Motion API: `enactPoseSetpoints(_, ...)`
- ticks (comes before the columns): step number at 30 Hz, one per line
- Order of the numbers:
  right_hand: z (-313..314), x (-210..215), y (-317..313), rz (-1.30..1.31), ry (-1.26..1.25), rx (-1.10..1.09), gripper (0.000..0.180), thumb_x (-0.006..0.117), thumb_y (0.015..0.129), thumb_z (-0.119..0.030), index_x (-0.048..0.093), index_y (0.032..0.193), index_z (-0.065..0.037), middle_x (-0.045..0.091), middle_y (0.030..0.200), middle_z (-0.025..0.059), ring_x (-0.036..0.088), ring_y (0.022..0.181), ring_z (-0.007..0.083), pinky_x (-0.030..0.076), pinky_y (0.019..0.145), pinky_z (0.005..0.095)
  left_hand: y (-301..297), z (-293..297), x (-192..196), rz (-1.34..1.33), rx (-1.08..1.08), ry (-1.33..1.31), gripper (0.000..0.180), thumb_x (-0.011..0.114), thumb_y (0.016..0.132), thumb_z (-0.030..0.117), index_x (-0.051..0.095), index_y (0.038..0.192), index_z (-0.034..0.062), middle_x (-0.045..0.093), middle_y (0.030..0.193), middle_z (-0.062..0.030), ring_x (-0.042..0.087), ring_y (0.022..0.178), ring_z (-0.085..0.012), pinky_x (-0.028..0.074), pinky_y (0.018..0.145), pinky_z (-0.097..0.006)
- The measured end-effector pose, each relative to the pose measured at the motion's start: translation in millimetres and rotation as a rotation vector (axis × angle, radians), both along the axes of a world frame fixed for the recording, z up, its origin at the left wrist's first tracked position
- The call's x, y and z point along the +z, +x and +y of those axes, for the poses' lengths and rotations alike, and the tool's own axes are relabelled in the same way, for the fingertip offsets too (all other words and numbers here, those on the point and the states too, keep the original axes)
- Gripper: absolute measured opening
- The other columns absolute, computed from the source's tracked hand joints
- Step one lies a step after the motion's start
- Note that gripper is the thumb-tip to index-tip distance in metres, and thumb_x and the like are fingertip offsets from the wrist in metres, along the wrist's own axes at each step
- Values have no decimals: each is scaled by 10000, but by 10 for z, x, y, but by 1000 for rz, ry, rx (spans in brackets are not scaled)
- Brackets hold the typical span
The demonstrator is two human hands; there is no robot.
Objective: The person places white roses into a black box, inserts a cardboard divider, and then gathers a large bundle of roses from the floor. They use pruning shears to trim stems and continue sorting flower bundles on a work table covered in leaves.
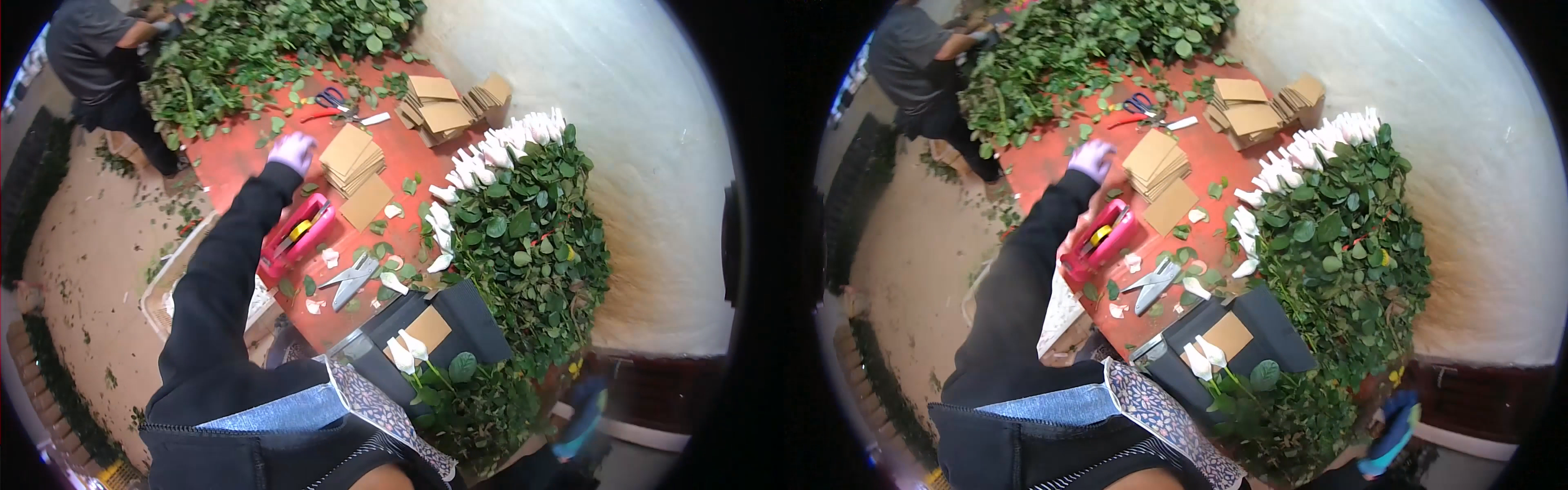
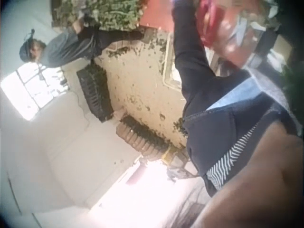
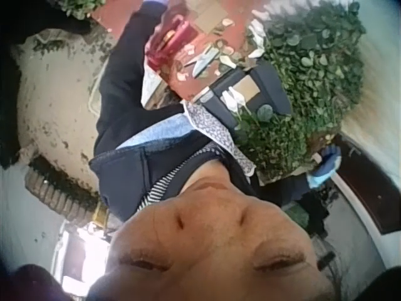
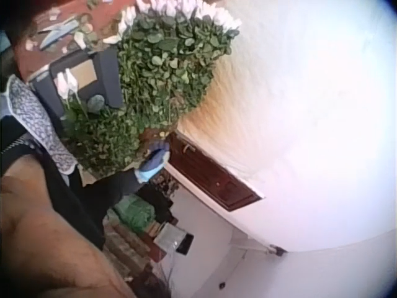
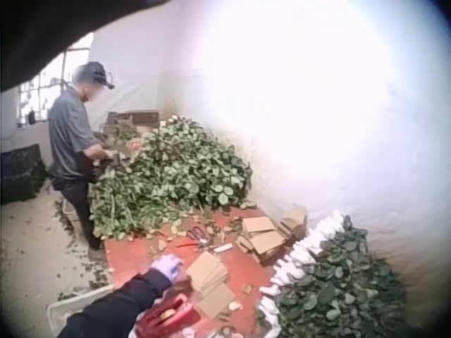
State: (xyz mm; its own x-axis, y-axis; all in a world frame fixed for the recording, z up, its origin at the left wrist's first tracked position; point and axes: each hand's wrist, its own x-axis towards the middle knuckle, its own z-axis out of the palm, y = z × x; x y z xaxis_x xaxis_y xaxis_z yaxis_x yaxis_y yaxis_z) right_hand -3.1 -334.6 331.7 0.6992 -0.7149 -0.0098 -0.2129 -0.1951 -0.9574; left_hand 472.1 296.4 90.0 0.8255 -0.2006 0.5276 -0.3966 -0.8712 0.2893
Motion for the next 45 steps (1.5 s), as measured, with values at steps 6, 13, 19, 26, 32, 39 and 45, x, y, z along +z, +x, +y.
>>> enactPoseSetpoints(6,1228,-53,-1144,268,24,-535,460,490,1018,-304,479,1392,-36,563,1308,120,571,1137,206,453,947,332,1811,-655,-53,617,71,234,267,535,894,229,657,1123,166,632,1226,-113,595,1139,-326,471,980,-439)
enactPoseSetpoints(13,1946,213,-1502,69,-94,-662,273,542,998,-296,611,1156,-84,600,937,-10,543,758,104,446,673,252,3150,458,-1461,566,-124,421,386,471,953,220,506,1333,159,479,1427,-91,520,1250,-313,422,1035,-413)
enactPoseSetpoints(19,2308,215,-1591,130,-96,-719,345,502,1014,-323,597,1206,-52,624,968,14,556,755,111,454,677,247,3251,-181,-1451,586,-14,429,419,419,984,338,480,1376,204,464,1419,-104,532,1238,-332,424,1032,-460)
enactPoseSetpoints(26,1956,-71,-1175,39,61,-612,351,533,1009,-233,549,1277,-7,645,1103,68,624,899,154,515,836,293,3354,408,-1217,772,113,464,425,596,860,381,646,1162,87,659,1146,-174,654,1029,-330,536,834,-433)
enactPoseSetpoints(32,2166,-36,-1158,81,23,-586,353,517,1016,-241,554,1273,-2,649,1097,67,624,892,154,514,828,288,2672,142,-747,823,100,506,417,729,722,263,656,1092,86,688,1081,-154,670,1012,-311,529,876,-406)
enactPoseSetpoints(39,2007,158,-887,-29,-4,-488,387,530,1009,-239,553,1305,10,647,1183,100,632,1015,179,499,880,306,2830,1009,-365,611,95,214,325,770,738,245,650,963,44,698,916,-114,668,826,-199,534,796,-346)
enactPoseSetpoints(45,2240,442,295,-82,-228,90,338,474,978,36,546,1303,-22,607,1275,117,601,1147,226,494,984,348,1421,39,1178,734,-860,-486,431,696,871,171,512,1234,29,589,993,-45,570,834,-141,490,717,-261)
